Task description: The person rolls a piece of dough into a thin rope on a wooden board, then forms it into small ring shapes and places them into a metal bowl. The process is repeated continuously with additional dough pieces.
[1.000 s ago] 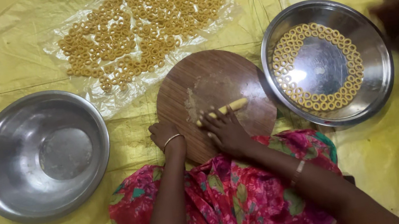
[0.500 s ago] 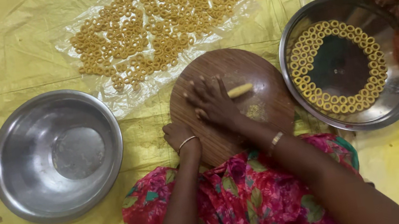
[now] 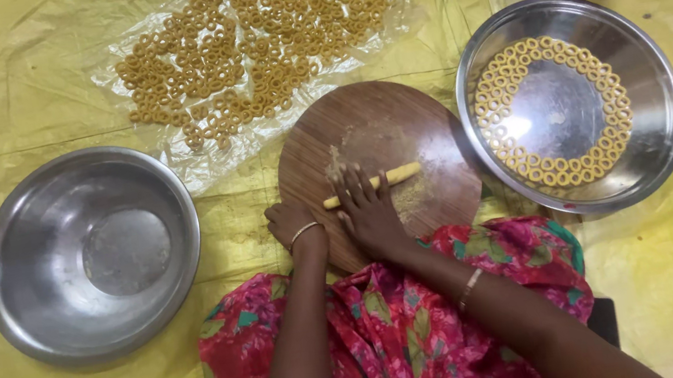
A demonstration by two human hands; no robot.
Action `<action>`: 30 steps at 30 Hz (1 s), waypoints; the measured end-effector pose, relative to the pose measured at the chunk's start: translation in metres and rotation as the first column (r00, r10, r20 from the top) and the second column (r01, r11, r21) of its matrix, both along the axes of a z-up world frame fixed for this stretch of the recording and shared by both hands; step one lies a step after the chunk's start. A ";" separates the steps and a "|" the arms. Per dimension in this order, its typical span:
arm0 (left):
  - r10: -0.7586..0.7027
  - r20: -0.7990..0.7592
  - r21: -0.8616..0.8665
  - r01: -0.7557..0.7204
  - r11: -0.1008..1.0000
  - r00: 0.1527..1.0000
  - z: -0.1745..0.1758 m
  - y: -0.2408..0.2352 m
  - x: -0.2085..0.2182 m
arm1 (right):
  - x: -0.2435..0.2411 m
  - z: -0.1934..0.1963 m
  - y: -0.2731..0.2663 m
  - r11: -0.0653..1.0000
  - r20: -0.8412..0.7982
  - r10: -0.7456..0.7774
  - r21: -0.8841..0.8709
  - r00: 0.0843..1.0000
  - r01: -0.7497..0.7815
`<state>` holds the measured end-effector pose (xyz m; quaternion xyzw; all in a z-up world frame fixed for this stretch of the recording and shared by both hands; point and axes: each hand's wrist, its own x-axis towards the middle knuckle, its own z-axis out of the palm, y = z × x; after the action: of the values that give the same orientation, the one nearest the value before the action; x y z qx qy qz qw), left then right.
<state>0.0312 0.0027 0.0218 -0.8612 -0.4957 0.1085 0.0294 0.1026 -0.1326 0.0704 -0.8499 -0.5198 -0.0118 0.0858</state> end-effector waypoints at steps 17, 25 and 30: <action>0.025 0.015 0.019 -0.025 0.999 1.000 -0.029 0.002 0.004 | 0.100 -0.004 0.042 0.987 0.053 0.146 0.059 0.988 -0.149; 0.011 0.019 0.056 -0.012 0.998 1.000 -0.032 -0.003 0.002 | 0.117 0.003 0.092 0.986 0.050 -0.110 0.134 0.993 0.103; 0.018 -0.009 0.057 -0.017 0.998 1.000 -0.039 0.004 0.004 | 0.092 -0.018 0.039 0.990 -0.051 -0.134 0.037 0.990 0.136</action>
<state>0.0354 0.0070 -0.0175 -0.8550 -0.5061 0.0986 0.0555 0.1943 -0.0934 0.0529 -0.8812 -0.4585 -0.0073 0.1144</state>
